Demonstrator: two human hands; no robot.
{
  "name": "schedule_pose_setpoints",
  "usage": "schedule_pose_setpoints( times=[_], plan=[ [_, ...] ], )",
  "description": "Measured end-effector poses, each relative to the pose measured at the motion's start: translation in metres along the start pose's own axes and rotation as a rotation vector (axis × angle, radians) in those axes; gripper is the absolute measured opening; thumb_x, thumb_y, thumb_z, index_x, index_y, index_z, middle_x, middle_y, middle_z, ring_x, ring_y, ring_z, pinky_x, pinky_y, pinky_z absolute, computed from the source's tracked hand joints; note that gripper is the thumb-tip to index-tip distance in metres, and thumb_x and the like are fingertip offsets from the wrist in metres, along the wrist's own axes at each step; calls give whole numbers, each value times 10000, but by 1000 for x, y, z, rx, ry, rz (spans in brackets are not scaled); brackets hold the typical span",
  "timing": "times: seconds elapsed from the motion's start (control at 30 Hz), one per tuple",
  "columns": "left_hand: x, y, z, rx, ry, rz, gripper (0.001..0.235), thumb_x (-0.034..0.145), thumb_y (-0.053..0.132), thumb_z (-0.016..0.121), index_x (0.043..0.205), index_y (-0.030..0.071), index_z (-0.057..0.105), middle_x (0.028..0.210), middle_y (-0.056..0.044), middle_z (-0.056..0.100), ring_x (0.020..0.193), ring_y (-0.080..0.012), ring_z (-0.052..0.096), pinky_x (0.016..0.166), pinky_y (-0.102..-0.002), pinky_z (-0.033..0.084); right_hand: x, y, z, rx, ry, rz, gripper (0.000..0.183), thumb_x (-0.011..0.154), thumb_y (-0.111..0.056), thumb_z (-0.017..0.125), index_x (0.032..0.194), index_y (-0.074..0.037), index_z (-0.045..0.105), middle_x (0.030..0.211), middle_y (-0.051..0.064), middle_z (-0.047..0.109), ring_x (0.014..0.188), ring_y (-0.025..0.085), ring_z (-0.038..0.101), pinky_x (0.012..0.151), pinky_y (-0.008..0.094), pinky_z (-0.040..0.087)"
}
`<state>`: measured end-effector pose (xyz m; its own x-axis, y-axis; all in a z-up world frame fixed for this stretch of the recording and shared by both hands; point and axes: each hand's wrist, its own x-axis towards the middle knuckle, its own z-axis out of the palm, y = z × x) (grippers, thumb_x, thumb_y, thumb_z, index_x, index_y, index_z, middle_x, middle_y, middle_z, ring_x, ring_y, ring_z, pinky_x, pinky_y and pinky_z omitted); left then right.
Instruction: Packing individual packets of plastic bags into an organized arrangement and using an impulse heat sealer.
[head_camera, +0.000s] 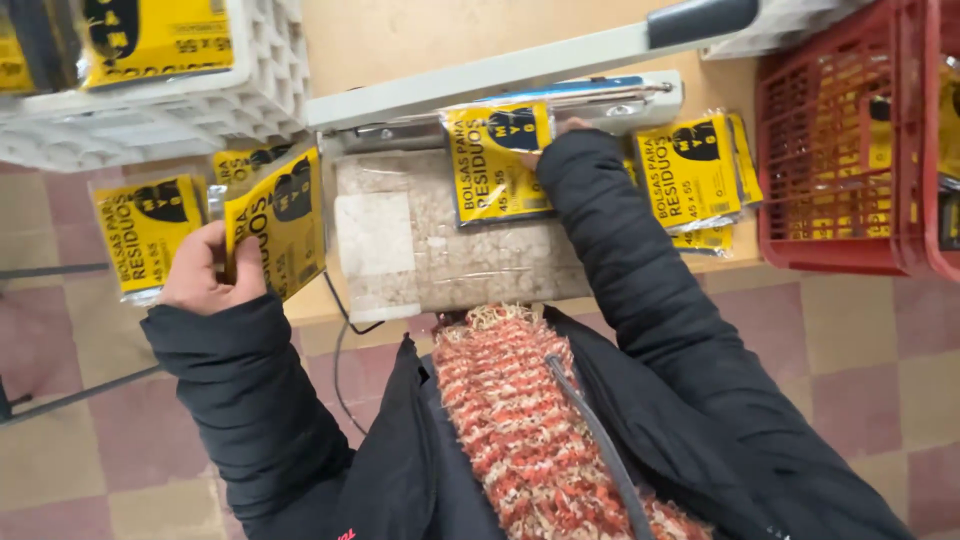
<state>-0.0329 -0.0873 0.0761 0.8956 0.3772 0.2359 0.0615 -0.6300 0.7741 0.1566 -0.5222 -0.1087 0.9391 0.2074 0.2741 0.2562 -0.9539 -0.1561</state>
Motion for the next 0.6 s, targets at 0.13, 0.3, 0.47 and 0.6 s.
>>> schedule_pose_setpoints(
  times=[0.13,0.3,0.47,0.6],
  plan=[
    [3,23,28,-21,-129,54,176,1082,126,753,1206,15,695,916,-44,685,761,-91,599,734,-249,514,-58,60,15,98,-6,176,525,660,-513,820,989,-114,728,823,131,724,736,287,706,685,429,573],
    [-1,57,85,-131,-372,124,178,1036,127,714,1176,21,687,921,-51,691,779,-92,622,717,-252,527,-105,126,-17,231,24,332,506,745,-440,823,1082,-85,692,896,139,722,787,275,710,729,417,580],
    [-23,80,144,-244,-539,33,149,967,137,721,1084,48,695,861,-25,696,744,-85,639,656,-245,538,-118,159,-29,403,14,384,493,830,-366,824,1175,-57,656,968,147,719,838,265,714,773,407,588],
    [-40,70,195,-552,-580,-147,154,994,127,686,1123,52,649,934,0,701,816,-57,628,728,-231,536,-134,193,-12,516,10,437,486,898,-306,824,1250,-35,627,1026,155,716,879,257,717,808,399,594]
  ],
)
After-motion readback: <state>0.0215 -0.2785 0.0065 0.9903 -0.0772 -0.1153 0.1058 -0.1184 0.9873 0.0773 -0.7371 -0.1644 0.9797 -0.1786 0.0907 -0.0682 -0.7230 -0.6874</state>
